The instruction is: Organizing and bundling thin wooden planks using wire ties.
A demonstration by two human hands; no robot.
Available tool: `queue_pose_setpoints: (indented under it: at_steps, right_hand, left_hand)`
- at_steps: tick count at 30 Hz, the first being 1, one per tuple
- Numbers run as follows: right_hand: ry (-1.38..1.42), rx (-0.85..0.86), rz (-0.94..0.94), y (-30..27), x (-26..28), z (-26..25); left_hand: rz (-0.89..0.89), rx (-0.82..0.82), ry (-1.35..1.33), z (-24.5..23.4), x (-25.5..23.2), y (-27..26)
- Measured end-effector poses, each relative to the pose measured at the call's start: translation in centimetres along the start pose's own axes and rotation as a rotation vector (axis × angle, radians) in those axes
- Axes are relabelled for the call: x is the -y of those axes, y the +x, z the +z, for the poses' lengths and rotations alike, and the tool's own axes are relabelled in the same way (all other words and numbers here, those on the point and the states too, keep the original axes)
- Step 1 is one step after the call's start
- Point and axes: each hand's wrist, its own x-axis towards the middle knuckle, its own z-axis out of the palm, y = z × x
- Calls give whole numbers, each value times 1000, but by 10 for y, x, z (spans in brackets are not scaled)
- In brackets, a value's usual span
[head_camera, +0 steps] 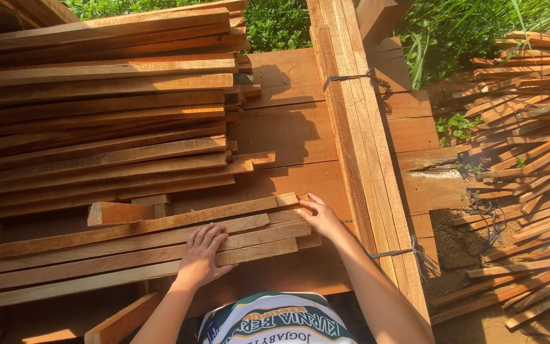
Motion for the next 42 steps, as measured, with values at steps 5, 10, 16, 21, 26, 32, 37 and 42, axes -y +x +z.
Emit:
queue_pose_setpoints:
  at_steps: [5, 10, 16, 21, 26, 32, 37, 42]
  right_hand:
    - [-191, 72, 55, -12, 36, -20]
    - [-467, 36, 109, -23, 69, -15]
    - [-423, -147, 129, -23, 65, 9]
    - [-269, -23, 233, -12, 53, 6]
    - [-86, -154, 82, -8, 30, 3]
    - [-269, -182, -274, 1, 37, -12]
    - [-207, 10, -402, 19, 55, -24]
    - [-97, -79, -464, 39, 13, -21]
  left_hand:
    - [-4, -11, -22, -1, -3, 0]
    - [-6, -17, -13, -3, -2, 0]
    - [3, -46, -25, -6, -5, 2]
    - [-3, -33, -31, -6, -5, 1]
    - [17, -58, -31, -4, -3, 0]
    - [-62, -118, -14, 14, -7, 28]
    - [-168, -92, 59, 39, -1, 67]
    - [-236, 63, -23, 34, -2, 82]
